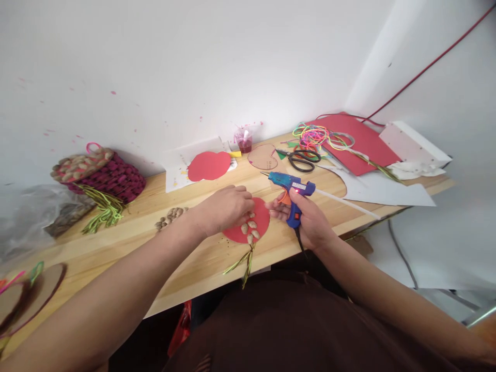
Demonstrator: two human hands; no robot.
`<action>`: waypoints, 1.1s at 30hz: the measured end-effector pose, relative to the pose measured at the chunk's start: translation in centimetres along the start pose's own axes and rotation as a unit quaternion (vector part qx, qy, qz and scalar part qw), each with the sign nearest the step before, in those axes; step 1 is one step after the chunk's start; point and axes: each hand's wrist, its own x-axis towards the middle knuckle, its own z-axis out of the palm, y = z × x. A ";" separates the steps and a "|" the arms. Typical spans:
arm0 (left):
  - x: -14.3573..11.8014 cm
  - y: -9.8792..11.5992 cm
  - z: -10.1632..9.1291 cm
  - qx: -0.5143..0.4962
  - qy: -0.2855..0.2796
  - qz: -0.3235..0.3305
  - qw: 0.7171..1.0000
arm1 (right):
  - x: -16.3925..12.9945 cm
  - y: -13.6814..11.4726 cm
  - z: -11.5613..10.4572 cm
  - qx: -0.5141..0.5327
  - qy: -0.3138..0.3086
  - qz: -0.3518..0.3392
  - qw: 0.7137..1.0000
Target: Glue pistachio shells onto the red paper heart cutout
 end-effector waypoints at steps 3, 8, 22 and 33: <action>-1.8 0.9 0.0 -0.167 0.140 -0.071 0.973 | -0.4 -0.3 0.0 0.001 -0.002 -0.008 1.000; -5.3 3.2 1.8 -0.598 0.258 -0.202 0.731 | -3.1 -1.2 0.6 -0.039 -0.051 0.001 0.998; -7.7 4.5 4.2 -0.770 0.316 -0.161 0.531 | -9.6 -2.9 3.2 -0.322 -0.170 -0.040 0.931; -8.4 5.6 3.9 -0.766 0.324 -0.153 0.535 | -10.5 -2.4 3.6 -0.402 -0.162 -0.093 0.896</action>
